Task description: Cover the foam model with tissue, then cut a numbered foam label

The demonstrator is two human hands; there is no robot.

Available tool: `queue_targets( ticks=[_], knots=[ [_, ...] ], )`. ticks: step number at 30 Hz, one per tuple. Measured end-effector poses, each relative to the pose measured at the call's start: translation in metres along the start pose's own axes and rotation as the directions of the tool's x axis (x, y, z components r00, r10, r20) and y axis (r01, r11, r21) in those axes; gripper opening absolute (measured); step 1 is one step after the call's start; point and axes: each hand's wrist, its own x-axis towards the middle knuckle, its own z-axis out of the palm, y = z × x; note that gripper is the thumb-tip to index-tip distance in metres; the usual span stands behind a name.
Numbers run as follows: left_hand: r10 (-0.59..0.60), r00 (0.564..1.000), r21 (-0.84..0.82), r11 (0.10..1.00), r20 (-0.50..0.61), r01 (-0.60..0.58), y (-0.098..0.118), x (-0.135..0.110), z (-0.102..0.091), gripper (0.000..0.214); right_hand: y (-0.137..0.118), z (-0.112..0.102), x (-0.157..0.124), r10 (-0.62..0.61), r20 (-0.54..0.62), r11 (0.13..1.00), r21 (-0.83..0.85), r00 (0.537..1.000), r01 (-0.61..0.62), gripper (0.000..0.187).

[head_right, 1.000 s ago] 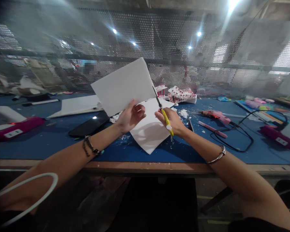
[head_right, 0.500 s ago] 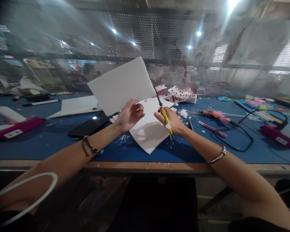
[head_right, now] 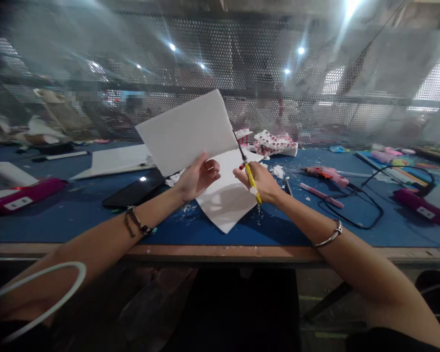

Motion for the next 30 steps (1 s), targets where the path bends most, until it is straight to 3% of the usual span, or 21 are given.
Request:
queue_targets(
  ticks=[10, 15, 21, 30],
  knots=[
    [0.019, 1.0, -0.044, 0.999, -0.02, -0.02, 0.0025, 0.0, 0.0, 0.054, 0.0054, 0.003, 0.0012, -0.072, -0.013, 0.995, -0.063, 0.997, 0.071, 0.05],
    [0.02, 1.0, -0.042, 0.999, -0.01, -0.02, 0.0014, 0.0003, 0.0001, 0.052, 0.0021, 0.0039, 0.0004, -0.042, 0.001, 0.997, -0.068, 0.999, 0.042, 0.053],
    [0.016, 0.999, -0.084, 0.996, -0.046, -0.02, 0.0021, -0.0005, 0.0012, 0.052, 0.0029, 0.003, 0.0006, -0.012, 0.012, 0.998, 0.061, 1.0, 0.011, 0.055],
    [0.003, 1.0, -0.056, 0.998, -0.014, -0.003, 0.002, -0.0009, 0.0006, 0.057, -0.0008, 0.0018, -0.0003, 0.049, 0.03, 0.996, 0.069, 0.998, -0.051, 0.051]
  ],
)
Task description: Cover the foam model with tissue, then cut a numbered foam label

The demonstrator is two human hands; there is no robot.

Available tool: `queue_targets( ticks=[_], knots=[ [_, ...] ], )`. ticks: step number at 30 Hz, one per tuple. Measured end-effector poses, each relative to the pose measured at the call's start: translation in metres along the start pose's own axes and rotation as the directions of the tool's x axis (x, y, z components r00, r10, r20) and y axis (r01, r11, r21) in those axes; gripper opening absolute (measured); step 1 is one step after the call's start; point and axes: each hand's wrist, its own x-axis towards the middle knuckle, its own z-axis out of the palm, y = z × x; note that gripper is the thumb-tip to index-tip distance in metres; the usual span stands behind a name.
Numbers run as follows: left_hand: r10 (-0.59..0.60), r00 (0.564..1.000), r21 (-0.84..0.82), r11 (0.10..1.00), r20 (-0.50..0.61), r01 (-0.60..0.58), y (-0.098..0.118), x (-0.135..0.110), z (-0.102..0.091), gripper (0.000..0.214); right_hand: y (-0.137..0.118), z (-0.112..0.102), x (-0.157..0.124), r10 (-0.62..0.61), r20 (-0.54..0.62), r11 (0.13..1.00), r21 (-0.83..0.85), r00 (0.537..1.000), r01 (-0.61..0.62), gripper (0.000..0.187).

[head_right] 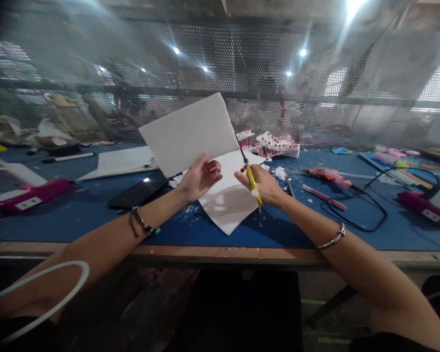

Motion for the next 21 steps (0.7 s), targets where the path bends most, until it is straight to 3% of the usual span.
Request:
queue_targets(
  ticks=[9, 21],
  knots=[
    [0.005, 1.0, 0.018, 1.0, 0.01, -0.005, -0.001, 0.003, -0.004, 0.058, 0.004, -0.002, 0.005, 0.008, 0.046, 0.999, -0.033, 0.999, -0.006, 0.043],
    [0.01, 1.0, 0.041, 0.999, 0.001, -0.01, 0.0, 0.003, -0.003, 0.057, 0.013, 0.001, 0.005, 0.014, 0.034, 0.996, 0.086, 0.999, -0.017, 0.045]
  ],
)
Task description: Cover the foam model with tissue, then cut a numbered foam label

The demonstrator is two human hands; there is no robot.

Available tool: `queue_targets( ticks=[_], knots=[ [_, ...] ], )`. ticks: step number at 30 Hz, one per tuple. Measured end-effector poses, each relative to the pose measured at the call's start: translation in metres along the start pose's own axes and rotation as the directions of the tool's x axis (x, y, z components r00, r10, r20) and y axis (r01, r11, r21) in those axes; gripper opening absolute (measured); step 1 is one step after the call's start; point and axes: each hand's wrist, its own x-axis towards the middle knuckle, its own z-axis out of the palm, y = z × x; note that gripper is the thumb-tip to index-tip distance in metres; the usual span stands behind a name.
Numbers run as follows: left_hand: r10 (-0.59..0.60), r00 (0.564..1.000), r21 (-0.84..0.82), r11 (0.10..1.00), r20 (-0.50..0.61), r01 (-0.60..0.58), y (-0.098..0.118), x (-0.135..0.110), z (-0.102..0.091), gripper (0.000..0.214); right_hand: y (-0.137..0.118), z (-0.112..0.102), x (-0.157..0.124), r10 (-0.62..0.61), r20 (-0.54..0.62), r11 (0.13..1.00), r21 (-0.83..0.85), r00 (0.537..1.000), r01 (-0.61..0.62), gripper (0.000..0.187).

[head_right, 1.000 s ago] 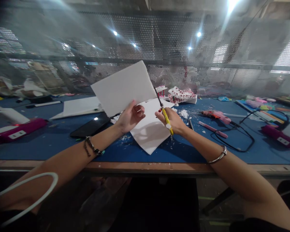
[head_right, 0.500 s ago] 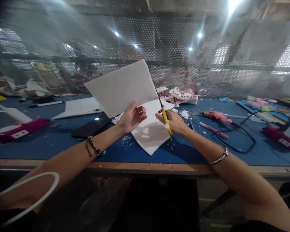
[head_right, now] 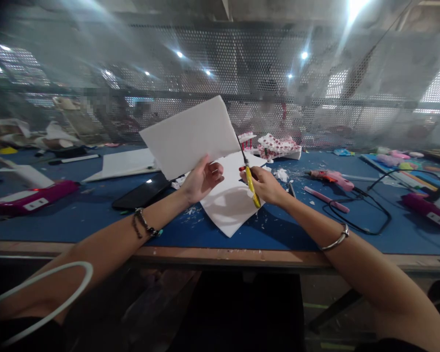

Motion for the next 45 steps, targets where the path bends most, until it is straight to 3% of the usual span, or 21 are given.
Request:
queue_targets(
  ticks=[26, 45],
  knots=[
    [0.059, 0.997, 0.068, 0.996, 0.054, -0.062, -0.003, 0.001, -0.003, 0.058, -0.013, -0.004, -0.008, -0.128, 0.01, 0.988, -0.089, 0.992, 0.129, 0.056],
    [0.052, 0.994, 0.148, 0.987, 0.096, -0.066, -0.004, 0.004, -0.01, 0.061, -0.006, -0.011, -0.004, -0.127, 0.011, 0.979, -0.158, 0.992, 0.128, 0.046]
  ],
)
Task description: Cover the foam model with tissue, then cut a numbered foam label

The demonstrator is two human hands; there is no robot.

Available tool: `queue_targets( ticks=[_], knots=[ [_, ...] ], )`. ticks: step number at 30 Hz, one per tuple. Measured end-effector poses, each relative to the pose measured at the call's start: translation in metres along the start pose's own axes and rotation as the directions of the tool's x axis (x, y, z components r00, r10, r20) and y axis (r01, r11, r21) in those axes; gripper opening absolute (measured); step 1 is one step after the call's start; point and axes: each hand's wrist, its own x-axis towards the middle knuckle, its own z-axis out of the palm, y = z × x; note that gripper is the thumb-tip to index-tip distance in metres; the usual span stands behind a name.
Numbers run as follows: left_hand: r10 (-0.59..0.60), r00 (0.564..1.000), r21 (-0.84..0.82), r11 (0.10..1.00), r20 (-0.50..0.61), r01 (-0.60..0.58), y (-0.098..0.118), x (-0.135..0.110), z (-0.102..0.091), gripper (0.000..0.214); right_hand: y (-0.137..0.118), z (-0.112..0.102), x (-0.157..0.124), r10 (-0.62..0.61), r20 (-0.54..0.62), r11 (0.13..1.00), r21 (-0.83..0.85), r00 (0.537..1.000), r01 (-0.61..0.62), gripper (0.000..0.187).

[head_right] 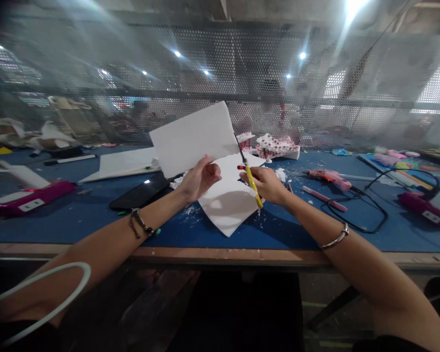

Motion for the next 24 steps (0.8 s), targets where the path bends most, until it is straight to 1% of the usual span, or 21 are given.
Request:
queue_targets(
  ticks=[9, 11, 15, 18, 21, 24],
  knots=[
    [0.003, 1.0, -0.061, 0.998, -0.015, -0.003, 0.003, -0.001, 0.003, 0.06, 0.001, 0.001, 0.0, 0.034, -0.056, 0.998, 0.053, 0.998, -0.031, 0.049],
    [0.007, 1.0, -0.082, 0.997, -0.016, -0.008, 0.005, -0.001, 0.005, 0.058, 0.003, 0.002, 0.0, 0.064, -0.066, 0.993, 0.104, 0.996, -0.057, 0.049],
    [0.007, 0.999, -0.113, 0.994, -0.038, -0.012, 0.009, -0.003, 0.01, 0.056, 0.006, 0.006, 0.002, 0.145, -0.047, 0.959, 0.251, 0.988, -0.129, 0.049],
    [0.008, 0.999, -0.114, 0.993, -0.053, -0.014, 0.01, -0.003, 0.009, 0.057, 0.009, 0.008, 0.003, 0.143, -0.058, 0.94, 0.32, 0.988, -0.117, 0.051],
    [0.014, 0.998, -0.128, 0.991, -0.066, -0.022, 0.01, -0.001, 0.007, 0.051, 0.011, 0.006, 0.004, 0.136, -0.064, 0.919, 0.38, 0.989, -0.101, 0.055],
    [0.01, 0.998, -0.125, 0.992, -0.066, -0.018, 0.009, 0.0, 0.006, 0.05, 0.011, 0.003, 0.003, 0.163, -0.051, 0.916, 0.379, 0.985, -0.132, 0.057]
  ],
)
